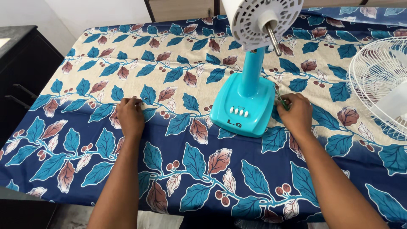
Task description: The person attaches a white fan motor to a teal fan base using a screwdriver. They tighten the screw to secure the motor, then repeatedly loosen and retighten it while adjusting the motor's position on the base.
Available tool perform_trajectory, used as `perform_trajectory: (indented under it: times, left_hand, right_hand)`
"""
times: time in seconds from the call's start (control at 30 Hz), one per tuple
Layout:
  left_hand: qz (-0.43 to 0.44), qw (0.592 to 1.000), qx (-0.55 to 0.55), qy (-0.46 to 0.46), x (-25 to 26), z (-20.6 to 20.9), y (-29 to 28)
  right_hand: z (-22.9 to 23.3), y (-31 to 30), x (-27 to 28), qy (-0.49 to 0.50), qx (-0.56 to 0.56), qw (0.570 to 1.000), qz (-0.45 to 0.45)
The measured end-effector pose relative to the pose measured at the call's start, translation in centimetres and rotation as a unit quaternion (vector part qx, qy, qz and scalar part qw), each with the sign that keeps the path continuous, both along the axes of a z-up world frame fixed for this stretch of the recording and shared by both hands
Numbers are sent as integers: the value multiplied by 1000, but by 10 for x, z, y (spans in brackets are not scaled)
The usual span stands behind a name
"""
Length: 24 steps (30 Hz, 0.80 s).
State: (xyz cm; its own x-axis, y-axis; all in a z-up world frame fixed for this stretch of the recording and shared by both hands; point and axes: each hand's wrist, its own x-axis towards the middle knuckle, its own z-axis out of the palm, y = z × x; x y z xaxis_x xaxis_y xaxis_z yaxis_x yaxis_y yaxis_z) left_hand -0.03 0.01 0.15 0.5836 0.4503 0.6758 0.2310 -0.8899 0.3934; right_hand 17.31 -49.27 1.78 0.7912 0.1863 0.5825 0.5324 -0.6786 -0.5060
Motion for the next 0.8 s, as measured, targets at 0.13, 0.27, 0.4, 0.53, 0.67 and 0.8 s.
perform_trajectory:
  times: [0.13, 0.27, 0.4, 0.53, 0.67, 0.8]
  left_hand:
    - [6, 999, -33, 8, -1, 1, -1]
    - [16, 999, -29, 15, 0, 2, -2]
    - [16, 1000, -22, 14, -1, 5, -6]
    - [22, 999, -33, 26, -2, 10, -8]
    - [32, 998, -32, 33, -1, 9, -8]
    - [44, 999, -4, 32, 4, 2, -4]
  right_hand:
    - [0, -1, -1, 10, 8, 1000, 2]
    - [1, -3, -5, 9, 19, 1000, -3]
    - [4, -3, -7, 40, 44, 998, -7]
    - [6, -3, -8, 40, 33, 999, -3]
    - [4, -4, -7, 41, 44, 998, 5]
    - [2, -5, -6, 43, 58, 997, 11]
